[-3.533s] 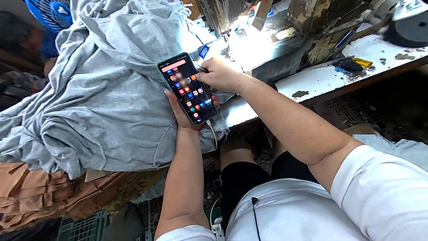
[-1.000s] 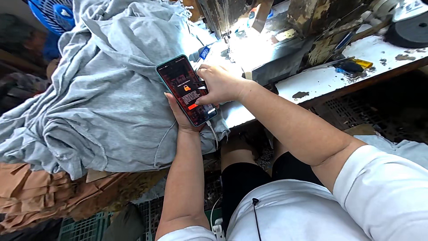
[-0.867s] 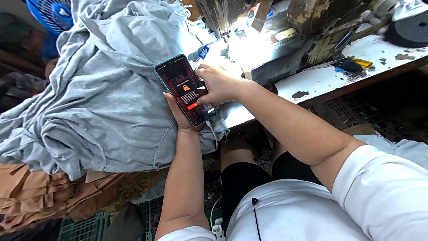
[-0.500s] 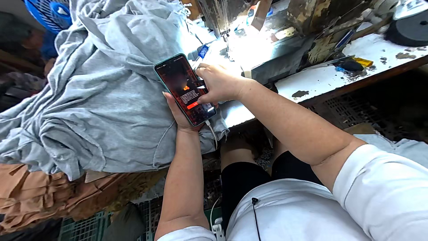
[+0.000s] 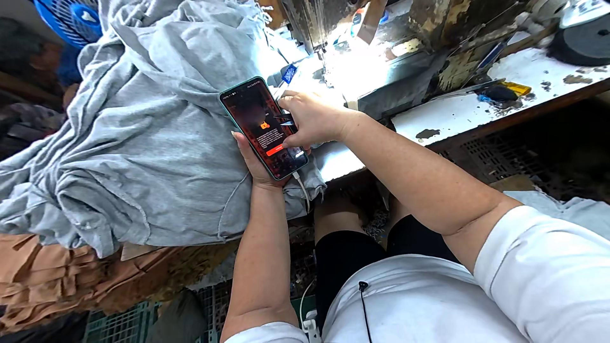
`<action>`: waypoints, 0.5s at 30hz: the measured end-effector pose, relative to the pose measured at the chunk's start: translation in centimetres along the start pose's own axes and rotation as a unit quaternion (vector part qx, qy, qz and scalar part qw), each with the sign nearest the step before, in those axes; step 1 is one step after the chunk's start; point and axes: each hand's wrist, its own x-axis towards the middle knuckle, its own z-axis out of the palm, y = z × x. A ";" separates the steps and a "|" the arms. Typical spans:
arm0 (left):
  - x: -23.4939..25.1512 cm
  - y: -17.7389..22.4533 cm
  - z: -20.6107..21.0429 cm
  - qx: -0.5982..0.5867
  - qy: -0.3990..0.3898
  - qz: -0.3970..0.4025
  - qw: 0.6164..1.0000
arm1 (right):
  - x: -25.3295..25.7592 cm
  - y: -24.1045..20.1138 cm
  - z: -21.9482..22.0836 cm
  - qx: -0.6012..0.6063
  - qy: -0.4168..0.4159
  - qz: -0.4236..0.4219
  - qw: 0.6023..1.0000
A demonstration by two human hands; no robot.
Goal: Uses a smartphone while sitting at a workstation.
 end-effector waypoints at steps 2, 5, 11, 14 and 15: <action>0.0 0.0 0.0 -0.011 -0.006 -0.004 1.000 | 0.0 0.0 0.0 0.006 0.000 0.001 1.000; 0.0 0.0 0.3 -0.005 -0.010 0.004 1.000 | -0.1 0.1 0.0 0.014 0.002 0.000 1.000; 0.0 0.0 0.3 0.006 0.001 0.010 1.000 | -0.1 0.2 0.0 0.017 0.004 -0.005 1.000; -0.1 0.1 0.6 0.004 0.003 0.012 1.000 | -0.1 0.2 -0.1 0.023 0.002 -0.002 1.000; -0.1 0.1 0.6 0.006 0.005 0.012 1.000 | -0.2 0.1 -0.1 0.021 0.000 -0.002 1.000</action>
